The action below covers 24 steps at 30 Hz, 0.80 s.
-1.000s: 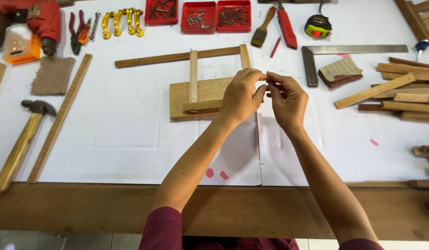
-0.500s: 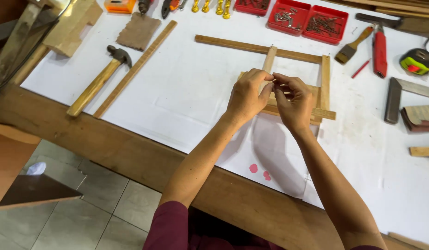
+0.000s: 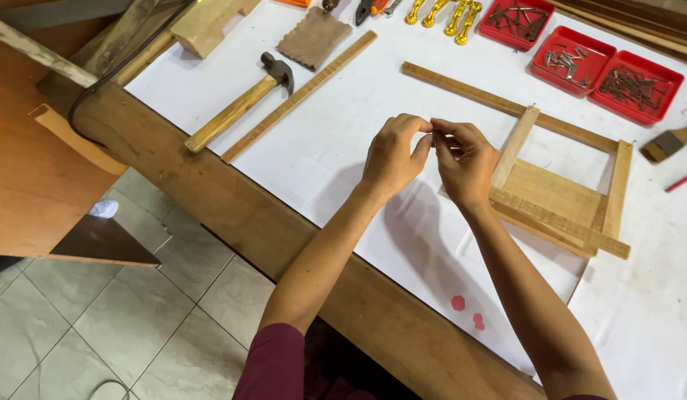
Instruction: The recorder assembles a small wooden frame by hammering nails into wood pieces at a workbench.
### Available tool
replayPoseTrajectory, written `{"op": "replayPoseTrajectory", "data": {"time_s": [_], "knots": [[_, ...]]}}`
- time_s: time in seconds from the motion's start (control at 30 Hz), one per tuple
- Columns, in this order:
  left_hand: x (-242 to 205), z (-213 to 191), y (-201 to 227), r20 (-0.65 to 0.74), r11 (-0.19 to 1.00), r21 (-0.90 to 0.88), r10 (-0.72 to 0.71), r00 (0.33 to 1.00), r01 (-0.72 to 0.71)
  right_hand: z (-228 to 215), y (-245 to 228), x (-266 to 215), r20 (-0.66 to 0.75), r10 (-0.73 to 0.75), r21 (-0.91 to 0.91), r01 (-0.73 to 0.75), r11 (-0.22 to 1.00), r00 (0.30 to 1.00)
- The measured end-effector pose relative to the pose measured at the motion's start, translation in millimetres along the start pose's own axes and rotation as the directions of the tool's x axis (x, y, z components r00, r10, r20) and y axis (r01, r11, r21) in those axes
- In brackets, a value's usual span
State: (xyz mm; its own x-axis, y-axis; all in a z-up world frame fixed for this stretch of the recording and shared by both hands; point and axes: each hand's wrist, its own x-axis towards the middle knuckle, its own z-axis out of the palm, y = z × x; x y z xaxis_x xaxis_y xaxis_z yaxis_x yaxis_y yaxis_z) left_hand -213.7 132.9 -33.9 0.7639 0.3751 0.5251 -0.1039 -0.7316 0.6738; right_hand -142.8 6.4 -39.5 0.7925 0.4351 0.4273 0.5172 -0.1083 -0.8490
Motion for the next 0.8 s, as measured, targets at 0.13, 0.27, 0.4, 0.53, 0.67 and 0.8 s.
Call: {"op": "replayPoseTrajectory", "data": {"time_s": [0.13, 0.27, 0.4, 0.53, 0.67, 0.8], "knots": [[2.8, -21.3, -25.3, -0.061, 0.999, 0.038, -0.010, 0.998, 0.012, 33.0, -10.6, 13.4, 0.047, -0.029, 0.003, 0.029, 1.000, 0.998], [4.4, -43.2, -50.2, -0.095, 0.996, 0.079, -0.041, 0.995, 0.048, 68.8, -13.9, 24.1, 0.085, -0.027, 0.037, 0.024, 0.999, 0.996], [9.8, -66.8, -72.9, -0.128, 0.991, 0.096, -0.077, 0.989, 0.089, 105.5, -15.2, 37.9, 0.122, -0.042, 0.070, 0.034, 0.997, 0.992], [16.1, -87.3, -99.7, -0.176, 0.987, 0.116, -0.091, 0.980, 0.113, 144.5, -16.9, 51.5, 0.138, -0.056, 0.109, 0.041, 0.993, 0.989], [24.7, -110.6, -122.0, -0.202, 0.980, 0.133, -0.117, 0.972, 0.146, 183.7, -15.4, 67.4, 0.162, -0.049, 0.137, 0.027, 0.990, 0.986], [31.4, -125.4, -151.6, -0.242, 0.970, 0.185, -0.111, 0.964, 0.158, 220.6, -11.0, 81.0, 0.173, -0.073, 0.162, 0.044, 0.986, 0.982]]}}
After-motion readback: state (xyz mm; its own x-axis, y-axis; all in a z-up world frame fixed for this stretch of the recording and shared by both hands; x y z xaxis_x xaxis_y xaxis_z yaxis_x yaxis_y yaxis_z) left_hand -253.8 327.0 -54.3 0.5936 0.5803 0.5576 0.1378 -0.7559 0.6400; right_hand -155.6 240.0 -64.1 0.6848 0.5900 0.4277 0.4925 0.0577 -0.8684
